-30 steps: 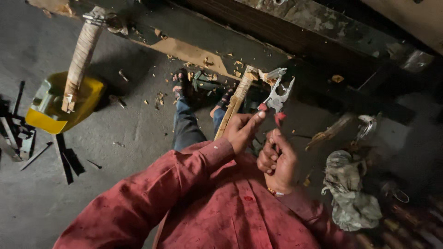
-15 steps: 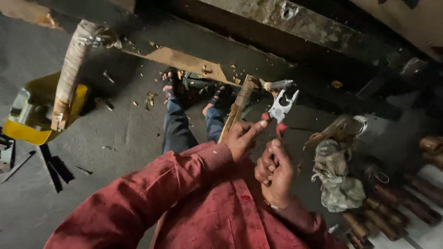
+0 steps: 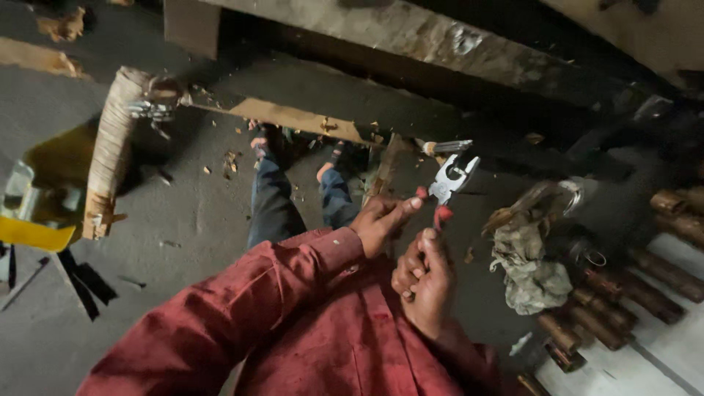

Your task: The person uses pliers and a screwdriver to manipulate metal components and wires on a piece of machinery. They use the tools to pull and adjust parts of the assembly within a workshop environment.

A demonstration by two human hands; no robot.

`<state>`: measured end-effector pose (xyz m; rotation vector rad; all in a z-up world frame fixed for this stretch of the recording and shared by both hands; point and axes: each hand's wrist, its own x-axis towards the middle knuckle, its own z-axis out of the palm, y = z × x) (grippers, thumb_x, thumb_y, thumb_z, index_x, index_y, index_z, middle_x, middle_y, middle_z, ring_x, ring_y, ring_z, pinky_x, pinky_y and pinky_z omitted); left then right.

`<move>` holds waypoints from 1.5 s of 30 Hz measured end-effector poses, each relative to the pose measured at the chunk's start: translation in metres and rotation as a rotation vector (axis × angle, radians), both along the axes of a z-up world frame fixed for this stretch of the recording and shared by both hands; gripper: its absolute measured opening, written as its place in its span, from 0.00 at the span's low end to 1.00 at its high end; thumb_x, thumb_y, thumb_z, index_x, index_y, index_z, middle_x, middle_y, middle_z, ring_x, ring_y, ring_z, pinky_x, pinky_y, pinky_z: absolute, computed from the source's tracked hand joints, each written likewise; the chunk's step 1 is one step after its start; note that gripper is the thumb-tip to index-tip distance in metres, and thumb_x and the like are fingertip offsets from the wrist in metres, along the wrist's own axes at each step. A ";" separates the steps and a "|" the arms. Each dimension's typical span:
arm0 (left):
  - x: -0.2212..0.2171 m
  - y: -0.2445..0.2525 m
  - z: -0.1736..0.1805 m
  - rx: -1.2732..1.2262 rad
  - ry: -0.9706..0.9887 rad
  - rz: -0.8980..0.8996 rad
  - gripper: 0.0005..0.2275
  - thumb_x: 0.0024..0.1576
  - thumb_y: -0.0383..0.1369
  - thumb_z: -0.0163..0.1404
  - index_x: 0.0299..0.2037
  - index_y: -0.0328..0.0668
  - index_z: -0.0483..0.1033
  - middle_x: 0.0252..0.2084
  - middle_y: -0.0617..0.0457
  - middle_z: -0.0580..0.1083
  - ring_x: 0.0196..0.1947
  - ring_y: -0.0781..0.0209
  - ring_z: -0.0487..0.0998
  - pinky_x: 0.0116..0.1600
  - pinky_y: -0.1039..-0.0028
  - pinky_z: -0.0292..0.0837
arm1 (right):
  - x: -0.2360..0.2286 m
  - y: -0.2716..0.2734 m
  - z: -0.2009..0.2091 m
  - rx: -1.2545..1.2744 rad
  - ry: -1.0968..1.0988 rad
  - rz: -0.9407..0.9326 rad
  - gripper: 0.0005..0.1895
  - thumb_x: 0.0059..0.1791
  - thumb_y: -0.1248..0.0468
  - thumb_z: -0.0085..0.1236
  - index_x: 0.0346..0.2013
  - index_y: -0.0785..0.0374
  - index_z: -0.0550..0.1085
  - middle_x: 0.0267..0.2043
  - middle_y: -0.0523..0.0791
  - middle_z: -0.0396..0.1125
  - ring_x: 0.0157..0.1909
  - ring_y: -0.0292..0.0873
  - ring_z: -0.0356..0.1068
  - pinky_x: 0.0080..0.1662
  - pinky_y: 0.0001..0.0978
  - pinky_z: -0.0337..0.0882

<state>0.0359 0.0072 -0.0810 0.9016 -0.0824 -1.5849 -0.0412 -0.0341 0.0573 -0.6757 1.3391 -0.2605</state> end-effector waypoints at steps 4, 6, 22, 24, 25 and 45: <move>-0.007 0.001 0.006 0.052 0.082 0.088 0.22 0.63 0.48 0.51 0.22 0.41 0.69 0.20 0.61 0.61 0.21 0.70 0.58 0.26 0.71 0.52 | -0.003 -0.002 0.000 0.043 -0.039 -0.010 0.14 0.58 0.51 0.43 0.34 0.55 0.63 0.19 0.37 0.48 0.15 0.32 0.45 0.18 0.27 0.46; -0.009 -0.001 0.010 0.123 0.017 0.081 0.24 0.63 0.48 0.53 0.20 0.40 0.66 0.19 0.60 0.60 0.20 0.69 0.59 0.25 0.71 0.52 | -0.010 -0.007 -0.001 0.093 -0.110 -0.002 0.14 0.59 0.51 0.42 0.35 0.55 0.64 0.19 0.37 0.48 0.15 0.32 0.45 0.19 0.27 0.46; 0.028 0.010 0.063 0.190 -0.327 -0.090 0.18 0.65 0.45 0.47 0.40 0.35 0.76 0.23 0.63 0.65 0.25 0.73 0.62 0.28 0.76 0.61 | -0.060 -0.051 -0.015 0.583 -0.599 -0.012 0.18 0.61 0.46 0.40 0.40 0.56 0.65 0.19 0.37 0.46 0.14 0.32 0.41 0.21 0.29 0.46; 0.033 0.012 0.074 0.161 -0.250 -0.074 0.18 0.65 0.44 0.45 0.53 0.39 0.78 0.24 0.65 0.63 0.25 0.74 0.59 0.27 0.77 0.56 | -0.059 -0.049 -0.013 0.583 -0.535 -0.016 0.18 0.60 0.45 0.41 0.40 0.56 0.65 0.19 0.36 0.46 0.14 0.32 0.41 0.19 0.27 0.45; 0.035 0.013 0.079 0.170 -0.232 -0.079 0.18 0.65 0.44 0.45 0.53 0.37 0.77 0.25 0.65 0.64 0.25 0.74 0.60 0.27 0.78 0.57 | -0.057 -0.046 -0.011 0.562 -0.455 -0.016 0.18 0.60 0.45 0.42 0.40 0.56 0.65 0.18 0.36 0.46 0.13 0.31 0.41 0.19 0.27 0.45; 0.009 0.012 0.029 0.136 -0.198 0.024 0.21 0.68 0.43 0.43 0.46 0.26 0.79 0.29 0.58 0.74 0.30 0.74 0.70 0.33 0.80 0.67 | 0.000 -0.025 0.022 0.634 -0.560 -0.145 0.22 0.59 0.43 0.43 0.30 0.53 0.61 0.18 0.35 0.42 0.15 0.32 0.38 0.20 0.27 0.42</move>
